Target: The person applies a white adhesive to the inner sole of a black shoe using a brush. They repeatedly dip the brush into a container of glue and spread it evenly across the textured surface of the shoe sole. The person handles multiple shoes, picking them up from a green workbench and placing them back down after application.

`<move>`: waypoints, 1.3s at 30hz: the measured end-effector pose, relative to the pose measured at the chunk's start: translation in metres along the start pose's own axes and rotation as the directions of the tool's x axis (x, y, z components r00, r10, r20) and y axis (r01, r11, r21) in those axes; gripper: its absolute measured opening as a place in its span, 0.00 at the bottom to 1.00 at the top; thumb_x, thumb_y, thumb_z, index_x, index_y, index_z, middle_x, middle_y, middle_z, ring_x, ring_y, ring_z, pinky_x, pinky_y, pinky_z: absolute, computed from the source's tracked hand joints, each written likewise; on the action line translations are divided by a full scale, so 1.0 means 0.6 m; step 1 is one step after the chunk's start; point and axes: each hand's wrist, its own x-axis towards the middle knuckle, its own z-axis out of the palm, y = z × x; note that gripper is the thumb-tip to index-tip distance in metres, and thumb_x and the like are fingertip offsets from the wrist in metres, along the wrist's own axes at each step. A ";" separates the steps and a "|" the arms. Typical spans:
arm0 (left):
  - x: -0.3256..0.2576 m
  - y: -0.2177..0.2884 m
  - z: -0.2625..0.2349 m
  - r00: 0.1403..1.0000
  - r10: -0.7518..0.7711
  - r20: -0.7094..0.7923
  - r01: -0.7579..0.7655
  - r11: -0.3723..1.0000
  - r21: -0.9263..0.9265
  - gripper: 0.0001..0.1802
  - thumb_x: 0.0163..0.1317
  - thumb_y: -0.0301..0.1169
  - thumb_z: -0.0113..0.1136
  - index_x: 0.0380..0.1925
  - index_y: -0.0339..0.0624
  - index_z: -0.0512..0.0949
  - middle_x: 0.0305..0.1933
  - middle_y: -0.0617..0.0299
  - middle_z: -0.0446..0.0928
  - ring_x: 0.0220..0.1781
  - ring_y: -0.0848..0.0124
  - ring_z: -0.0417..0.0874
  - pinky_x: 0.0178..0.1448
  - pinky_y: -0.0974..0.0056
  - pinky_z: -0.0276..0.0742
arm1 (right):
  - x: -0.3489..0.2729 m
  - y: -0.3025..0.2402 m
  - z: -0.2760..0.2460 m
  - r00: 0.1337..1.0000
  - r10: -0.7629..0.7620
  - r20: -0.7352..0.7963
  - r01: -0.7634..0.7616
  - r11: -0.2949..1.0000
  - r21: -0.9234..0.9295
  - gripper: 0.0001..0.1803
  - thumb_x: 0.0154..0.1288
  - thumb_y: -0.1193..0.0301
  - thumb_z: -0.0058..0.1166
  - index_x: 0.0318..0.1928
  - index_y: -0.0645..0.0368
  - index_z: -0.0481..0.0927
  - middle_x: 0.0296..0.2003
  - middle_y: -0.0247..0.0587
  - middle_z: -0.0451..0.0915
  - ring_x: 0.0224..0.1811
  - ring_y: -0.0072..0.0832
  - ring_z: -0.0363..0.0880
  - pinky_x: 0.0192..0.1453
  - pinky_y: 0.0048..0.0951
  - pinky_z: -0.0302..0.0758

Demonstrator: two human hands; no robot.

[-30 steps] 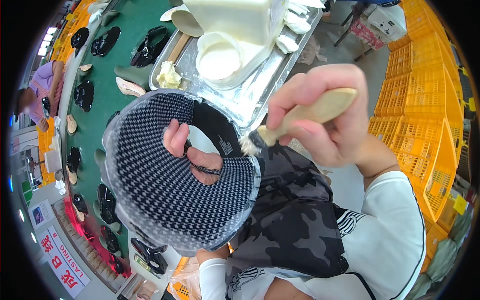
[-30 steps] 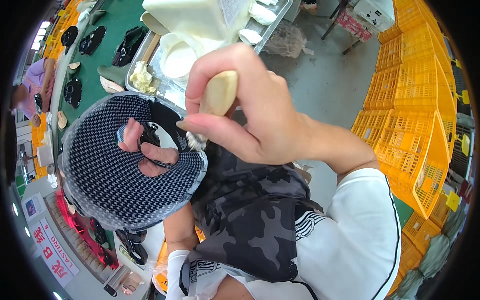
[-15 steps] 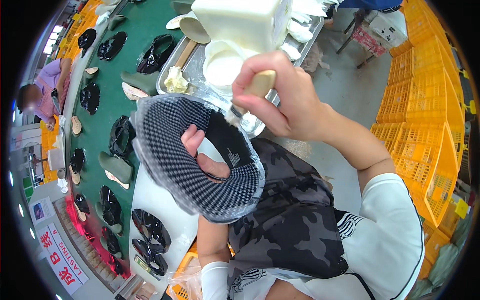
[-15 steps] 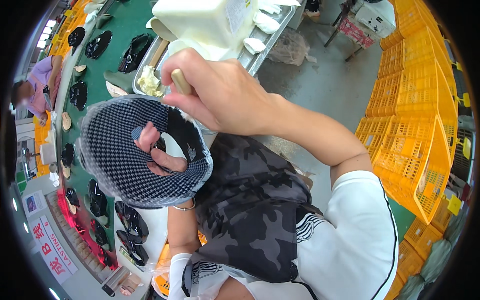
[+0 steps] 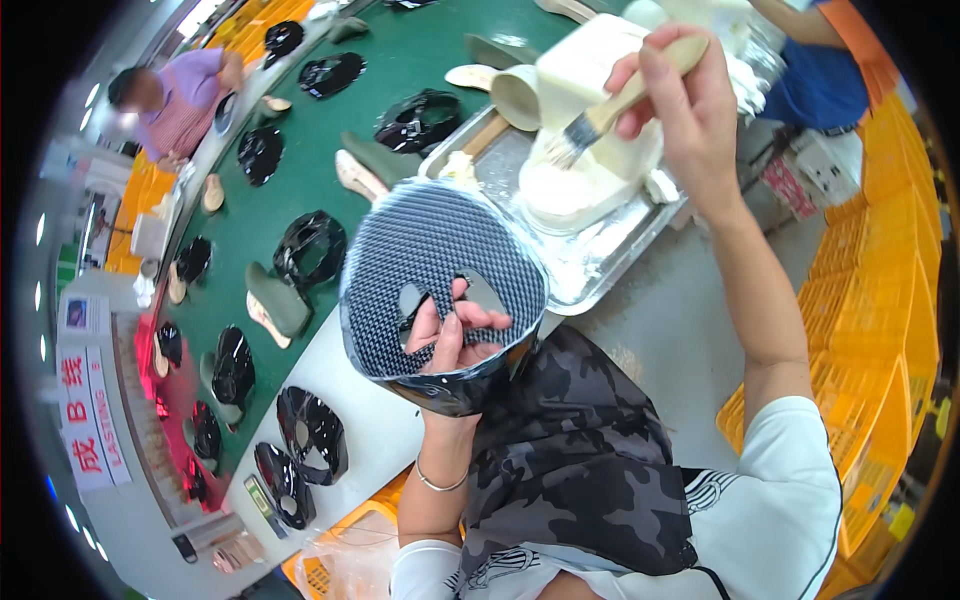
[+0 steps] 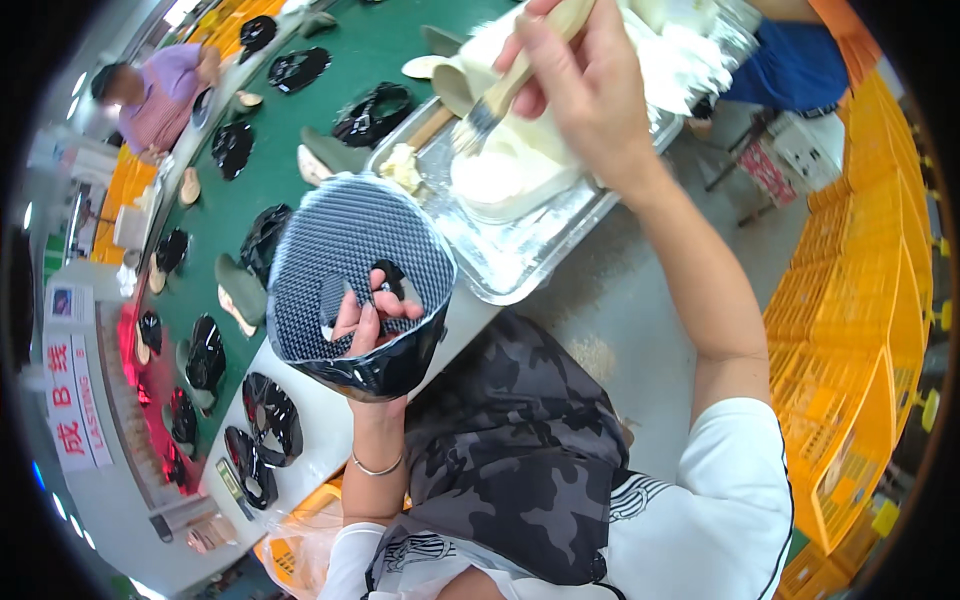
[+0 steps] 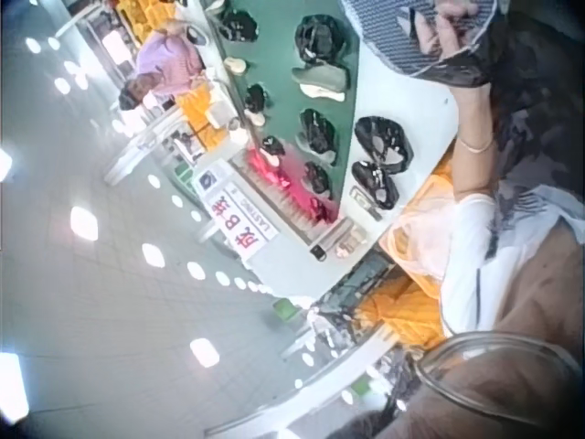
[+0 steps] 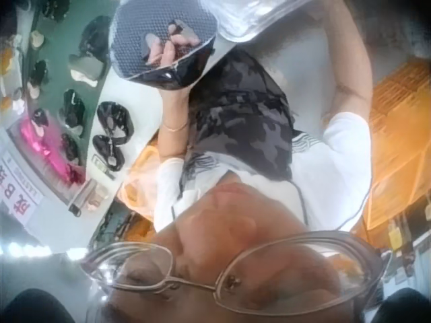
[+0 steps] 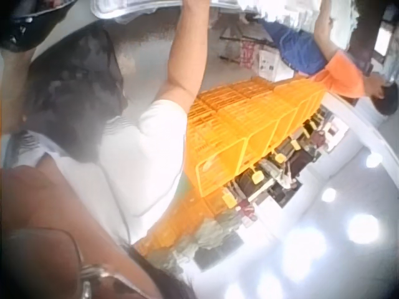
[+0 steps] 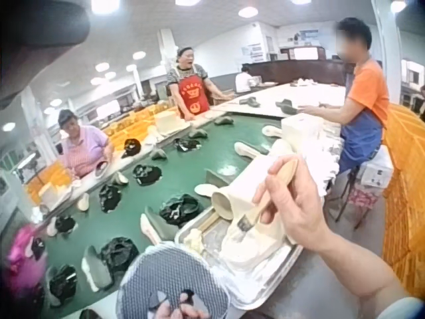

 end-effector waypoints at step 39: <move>-0.097 0.144 -0.183 0.798 0.398 -0.452 -0.379 0.915 0.136 0.22 0.64 0.33 0.48 0.57 0.42 0.61 0.43 0.53 0.72 0.43 0.63 0.76 0.51 0.59 0.75 | 0.103 0.086 -0.004 0.942 0.241 0.233 -0.277 0.951 0.137 0.12 0.68 0.60 0.43 0.44 0.53 0.67 0.28 0.35 0.76 0.19 0.13 0.68 0.21 0.13 0.63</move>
